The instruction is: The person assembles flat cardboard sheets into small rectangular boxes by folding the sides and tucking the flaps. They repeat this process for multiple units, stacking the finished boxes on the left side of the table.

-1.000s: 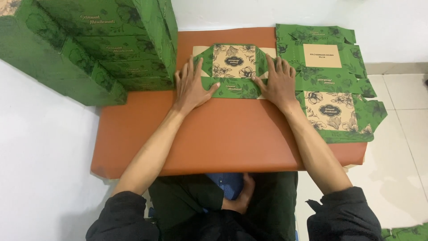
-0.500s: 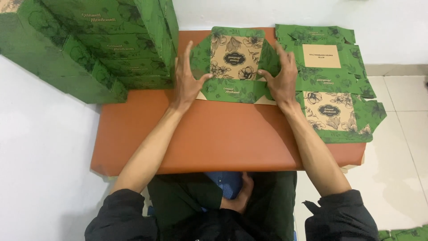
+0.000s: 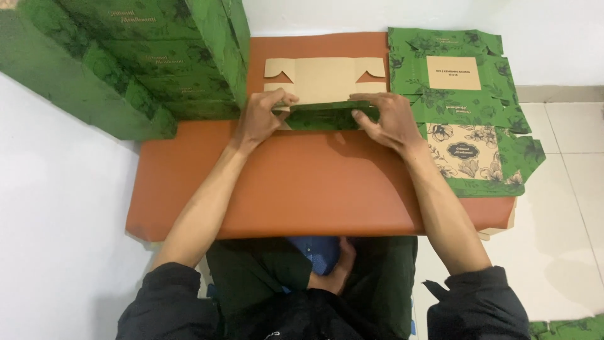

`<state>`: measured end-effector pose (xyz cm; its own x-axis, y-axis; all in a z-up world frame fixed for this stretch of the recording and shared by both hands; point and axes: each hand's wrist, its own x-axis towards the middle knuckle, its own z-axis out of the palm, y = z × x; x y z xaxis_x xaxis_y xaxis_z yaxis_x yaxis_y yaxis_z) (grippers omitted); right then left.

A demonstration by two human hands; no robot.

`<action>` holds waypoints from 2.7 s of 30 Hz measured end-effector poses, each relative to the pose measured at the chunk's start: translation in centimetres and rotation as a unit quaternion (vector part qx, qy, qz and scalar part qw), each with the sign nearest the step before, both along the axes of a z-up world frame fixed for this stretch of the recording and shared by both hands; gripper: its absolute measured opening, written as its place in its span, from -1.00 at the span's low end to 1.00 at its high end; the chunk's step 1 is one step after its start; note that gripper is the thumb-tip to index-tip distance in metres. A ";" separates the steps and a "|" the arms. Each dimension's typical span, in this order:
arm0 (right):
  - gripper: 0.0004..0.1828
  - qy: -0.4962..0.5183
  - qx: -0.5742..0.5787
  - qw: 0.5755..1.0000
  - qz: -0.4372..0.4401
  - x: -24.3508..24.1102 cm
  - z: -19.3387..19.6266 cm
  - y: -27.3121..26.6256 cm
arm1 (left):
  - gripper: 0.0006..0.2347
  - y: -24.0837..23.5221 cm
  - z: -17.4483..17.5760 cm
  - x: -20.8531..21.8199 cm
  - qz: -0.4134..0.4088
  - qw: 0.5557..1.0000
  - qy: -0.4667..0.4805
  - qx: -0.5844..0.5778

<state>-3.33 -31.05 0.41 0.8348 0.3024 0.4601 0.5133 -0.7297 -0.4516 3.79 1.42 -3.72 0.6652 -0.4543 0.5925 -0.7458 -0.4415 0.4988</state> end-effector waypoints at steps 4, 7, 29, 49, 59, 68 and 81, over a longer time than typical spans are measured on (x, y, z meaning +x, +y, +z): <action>-0.42 0.042 -0.018 0.995 0.091 -1.5 2.7 0.7 | -0.70 0.4 2.2 -1.3 -0.083 0.995 0.049 0.012; -0.38 0.103 -0.066 0.989 0.087 -2.5 3.6 1.8 | -0.69 0.4 1.8 -1.4 -0.107 0.990 0.083 0.027; 0.13 0.249 -0.191 0.943 0.113 -2.6 5.0 2.6 | -0.32 0.6 5.1 -2.8 -0.161 0.969 0.129 0.137; -0.93 -0.078 -0.190 0.977 -0.063 3.1 -5.9 2.9 | -0.59 -3.8 3.3 -2.8 -0.011 0.957 0.102 0.272; -0.91 -0.041 -0.188 0.978 -0.077 2.1 -2.9 4.5 | -0.34 -4.8 4.5 -1.7 -0.024 0.911 0.131 0.390; -0.91 -0.077 -0.099 0.990 -0.064 2.8 -4.0 4.3 | -0.40 -3.0 3.5 -1.4 -0.058 0.959 0.103 0.258; -0.63 0.073 -0.149 0.986 -0.032 1.9 -0.1 4.9 | -0.22 -2.0 2.4 -0.9 -0.119 0.929 0.125 0.327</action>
<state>-1.45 -26.17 0.27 0.9069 0.3509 0.2330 0.4080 -0.8695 -0.2785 2.89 -0.62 -1.32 0.5795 -0.8147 -0.0219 -0.7582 -0.5488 0.3520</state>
